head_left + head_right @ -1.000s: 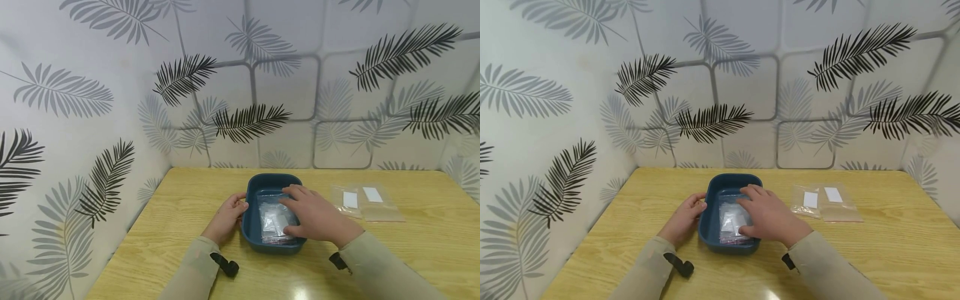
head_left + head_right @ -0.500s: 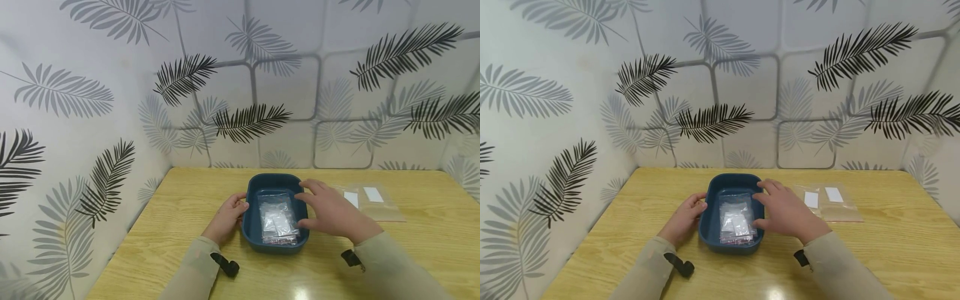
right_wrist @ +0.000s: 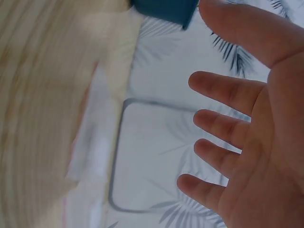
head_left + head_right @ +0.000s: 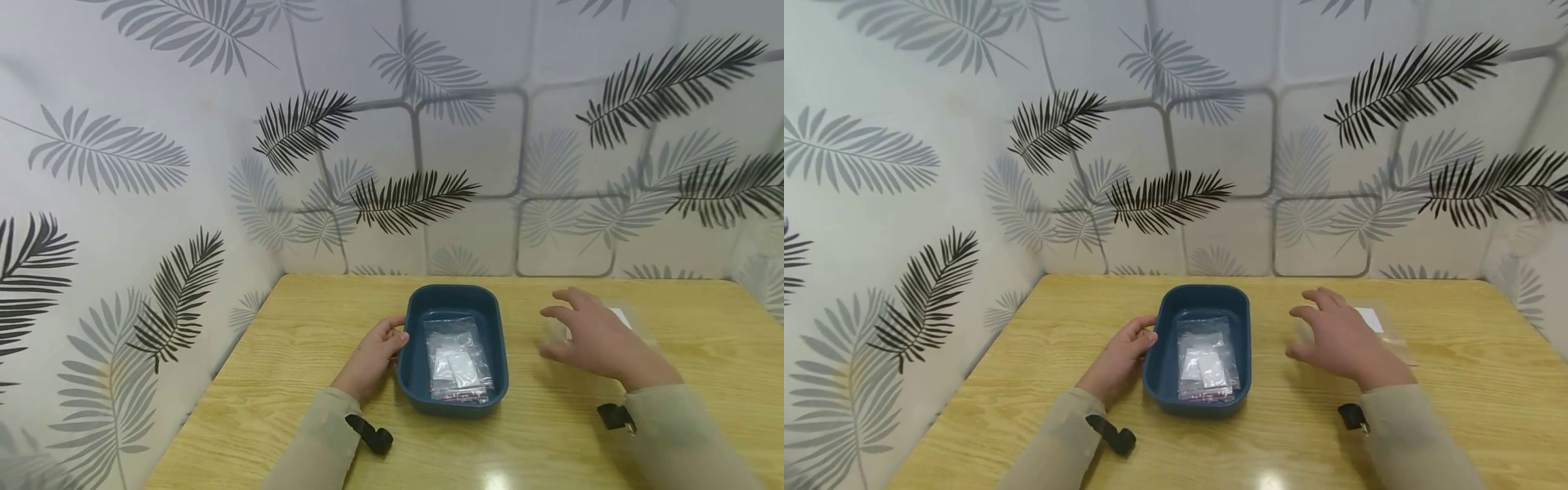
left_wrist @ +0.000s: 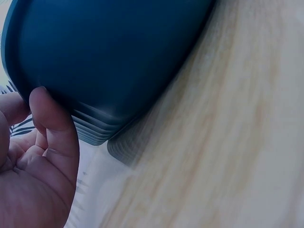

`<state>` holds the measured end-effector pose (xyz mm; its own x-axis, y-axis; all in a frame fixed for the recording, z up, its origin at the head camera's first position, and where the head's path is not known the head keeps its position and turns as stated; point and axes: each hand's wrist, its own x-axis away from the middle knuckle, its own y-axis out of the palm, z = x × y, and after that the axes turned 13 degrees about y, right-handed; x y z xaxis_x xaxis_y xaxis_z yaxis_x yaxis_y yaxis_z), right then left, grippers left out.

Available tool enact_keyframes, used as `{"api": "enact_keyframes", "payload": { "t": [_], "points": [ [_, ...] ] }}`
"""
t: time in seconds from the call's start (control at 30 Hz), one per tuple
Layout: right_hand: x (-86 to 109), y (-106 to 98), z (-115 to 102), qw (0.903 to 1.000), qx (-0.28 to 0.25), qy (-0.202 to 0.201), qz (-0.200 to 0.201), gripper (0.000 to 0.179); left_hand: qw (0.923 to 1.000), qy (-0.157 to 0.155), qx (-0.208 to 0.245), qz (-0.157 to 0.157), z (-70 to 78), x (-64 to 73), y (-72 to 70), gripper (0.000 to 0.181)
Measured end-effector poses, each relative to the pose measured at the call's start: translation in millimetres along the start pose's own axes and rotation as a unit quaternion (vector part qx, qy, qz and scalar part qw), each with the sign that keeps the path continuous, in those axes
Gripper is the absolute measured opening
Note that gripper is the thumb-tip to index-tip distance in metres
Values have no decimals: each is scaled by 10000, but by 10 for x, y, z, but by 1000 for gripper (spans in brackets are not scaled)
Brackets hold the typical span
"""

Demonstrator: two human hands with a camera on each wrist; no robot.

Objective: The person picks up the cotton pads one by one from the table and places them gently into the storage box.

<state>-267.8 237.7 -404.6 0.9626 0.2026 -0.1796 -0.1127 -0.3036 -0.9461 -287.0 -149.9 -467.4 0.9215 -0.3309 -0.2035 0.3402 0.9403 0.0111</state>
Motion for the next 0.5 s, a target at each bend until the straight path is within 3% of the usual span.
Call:
{"api": "enact_keyframes", "payload": {
  "t": [0.3,0.5],
  "points": [
    [-83,110,454,9990,118,380,-194,72,10000,28,67,25,-30,-11,-20,49],
    [-48,126,610,9955,338,676,-572,83,9998,-53,183,36,-44,-16,-20,49]
  ]
}}
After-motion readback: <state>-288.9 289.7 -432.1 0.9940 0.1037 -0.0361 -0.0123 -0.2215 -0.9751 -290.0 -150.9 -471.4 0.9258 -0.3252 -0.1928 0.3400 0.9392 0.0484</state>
